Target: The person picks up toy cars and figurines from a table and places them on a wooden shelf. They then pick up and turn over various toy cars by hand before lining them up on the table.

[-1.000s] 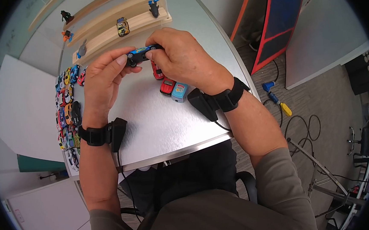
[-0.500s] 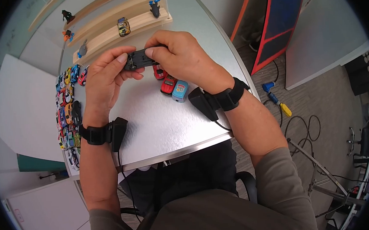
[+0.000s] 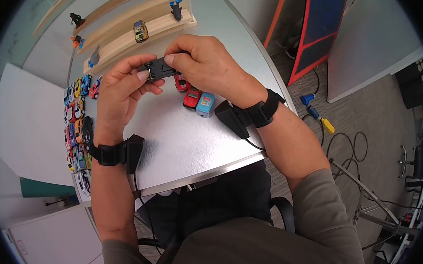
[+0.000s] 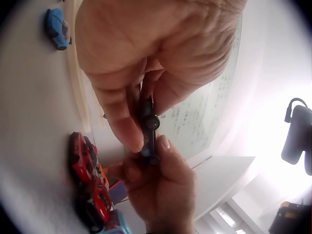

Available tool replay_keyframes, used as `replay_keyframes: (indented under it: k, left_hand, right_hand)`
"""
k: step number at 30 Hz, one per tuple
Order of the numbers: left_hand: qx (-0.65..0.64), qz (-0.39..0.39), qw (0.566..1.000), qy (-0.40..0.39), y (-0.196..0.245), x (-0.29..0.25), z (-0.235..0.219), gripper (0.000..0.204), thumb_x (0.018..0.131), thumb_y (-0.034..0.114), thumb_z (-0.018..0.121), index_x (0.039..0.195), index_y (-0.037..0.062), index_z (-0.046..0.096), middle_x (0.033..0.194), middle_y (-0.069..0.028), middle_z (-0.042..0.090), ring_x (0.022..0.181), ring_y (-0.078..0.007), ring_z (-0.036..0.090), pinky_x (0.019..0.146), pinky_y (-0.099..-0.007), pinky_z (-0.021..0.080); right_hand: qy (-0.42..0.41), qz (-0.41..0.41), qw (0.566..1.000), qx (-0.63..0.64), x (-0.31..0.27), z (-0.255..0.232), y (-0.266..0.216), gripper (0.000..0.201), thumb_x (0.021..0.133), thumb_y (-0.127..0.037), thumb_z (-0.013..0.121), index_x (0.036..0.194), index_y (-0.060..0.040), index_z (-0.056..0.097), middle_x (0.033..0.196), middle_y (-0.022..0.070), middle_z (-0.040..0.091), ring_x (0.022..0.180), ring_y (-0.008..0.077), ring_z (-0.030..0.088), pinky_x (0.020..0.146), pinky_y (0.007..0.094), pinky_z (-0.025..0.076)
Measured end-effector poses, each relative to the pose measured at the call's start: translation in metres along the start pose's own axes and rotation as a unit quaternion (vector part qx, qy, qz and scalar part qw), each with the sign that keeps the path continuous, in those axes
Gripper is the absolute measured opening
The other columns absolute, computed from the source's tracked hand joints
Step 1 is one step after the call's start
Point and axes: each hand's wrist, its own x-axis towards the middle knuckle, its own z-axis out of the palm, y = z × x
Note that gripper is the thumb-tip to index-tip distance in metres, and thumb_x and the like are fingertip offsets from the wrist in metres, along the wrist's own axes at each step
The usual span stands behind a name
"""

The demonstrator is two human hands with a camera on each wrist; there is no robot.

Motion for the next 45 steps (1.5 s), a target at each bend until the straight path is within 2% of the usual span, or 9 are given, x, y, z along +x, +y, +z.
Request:
replay_keyframes:
  k: [23, 25, 32, 34, 38, 44, 45]
  left_hand:
    - [0.016, 0.010, 1.000, -0.010, 0.002, -0.002, 0.003, 0.031, 0.095, -0.001, 0.060, 0.125, -0.0065, 0.062, 0.102, -0.0155, 0.071, 0.087, -0.0216, 0.073, 0.074, -0.0318, 0.061]
    - [0.025, 0.015, 1.000, -0.005, 0.002, -0.002, 0.004, 0.031, 0.095, -0.002, 0.060, 0.125, -0.0064, 0.063, 0.101, -0.0151, 0.071, 0.087, -0.0208, 0.073, 0.073, -0.0316, 0.060]
    - [0.025, 0.012, 1.000, -0.003, 0.003, -0.003, 0.005, 0.030, 0.094, -0.001, 0.060, 0.124, -0.0064, 0.063, 0.099, -0.0148, 0.072, 0.085, -0.0200, 0.072, 0.072, -0.0310, 0.060]
    - [0.008, 0.011, 1.000, 0.013, 0.004, -0.003, 0.008, 0.030, 0.090, -0.003, 0.062, 0.119, -0.0061, 0.066, 0.096, -0.0134, 0.072, 0.079, -0.0172, 0.071, 0.070, -0.0289, 0.060]
    - [0.010, 0.014, 1.000, 0.011, 0.004, -0.003, 0.007, 0.030, 0.090, -0.002, 0.062, 0.119, -0.0060, 0.066, 0.096, -0.0131, 0.072, 0.079, -0.0171, 0.071, 0.071, -0.0289, 0.060]
    - [0.019, 0.019, 1.000, 0.009, 0.004, -0.003, 0.011, 0.029, 0.089, -0.003, 0.062, 0.118, -0.0060, 0.067, 0.095, -0.0126, 0.072, 0.078, -0.0158, 0.070, 0.070, -0.0281, 0.059]
    - [0.016, 0.019, 1.000, 0.010, 0.004, -0.003, 0.011, 0.029, 0.089, -0.003, 0.063, 0.118, -0.0061, 0.067, 0.095, -0.0126, 0.072, 0.077, -0.0156, 0.070, 0.069, -0.0281, 0.059]
  right_hand:
    - [-0.017, 0.000, 1.000, -0.007, 0.002, -0.003, 0.003, 0.018, 0.098, -0.014, 0.061, 0.099, 0.0016, 0.069, 0.071, 0.0038, 0.066, 0.064, 0.0095, 0.063, 0.057, 0.0262, 0.050]
    - [-0.078, 0.067, 0.994, 0.029, 0.002, -0.007, 0.000, 0.021, 0.100, -0.009, 0.057, 0.115, 0.0019, 0.067, 0.092, 0.0044, 0.069, 0.075, 0.0069, 0.065, 0.069, 0.0217, 0.056]
    - [-0.111, 0.091, 0.985, 0.093, 0.003, -0.010, -0.003, 0.027, 0.097, -0.002, 0.054, 0.121, 0.0023, 0.065, 0.097, 0.0089, 0.071, 0.079, 0.0122, 0.071, 0.074, 0.0250, 0.060]
    - [-0.121, 0.102, 0.982, 0.107, 0.002, -0.011, -0.006, 0.029, 0.096, -0.001, 0.054, 0.123, 0.0022, 0.065, 0.098, 0.0094, 0.071, 0.081, 0.0134, 0.072, 0.076, 0.0265, 0.061]
    - [-0.120, 0.102, 0.981, 0.109, 0.002, -0.010, -0.005, 0.029, 0.096, -0.002, 0.054, 0.122, 0.0025, 0.064, 0.098, 0.0097, 0.071, 0.080, 0.0130, 0.072, 0.075, 0.0256, 0.060]
    - [-0.105, 0.109, 0.984, 0.094, 0.000, -0.007, -0.006, 0.023, 0.094, -0.004, 0.054, 0.114, 0.0034, 0.063, 0.096, 0.0101, 0.071, 0.076, 0.0118, 0.070, 0.070, 0.0248, 0.058]
    - [-0.087, 0.102, 0.985, 0.108, -0.001, -0.005, -0.007, 0.019, 0.094, -0.005, 0.055, 0.109, 0.0031, 0.064, 0.089, 0.0090, 0.070, 0.071, 0.0111, 0.068, 0.064, 0.0248, 0.056]
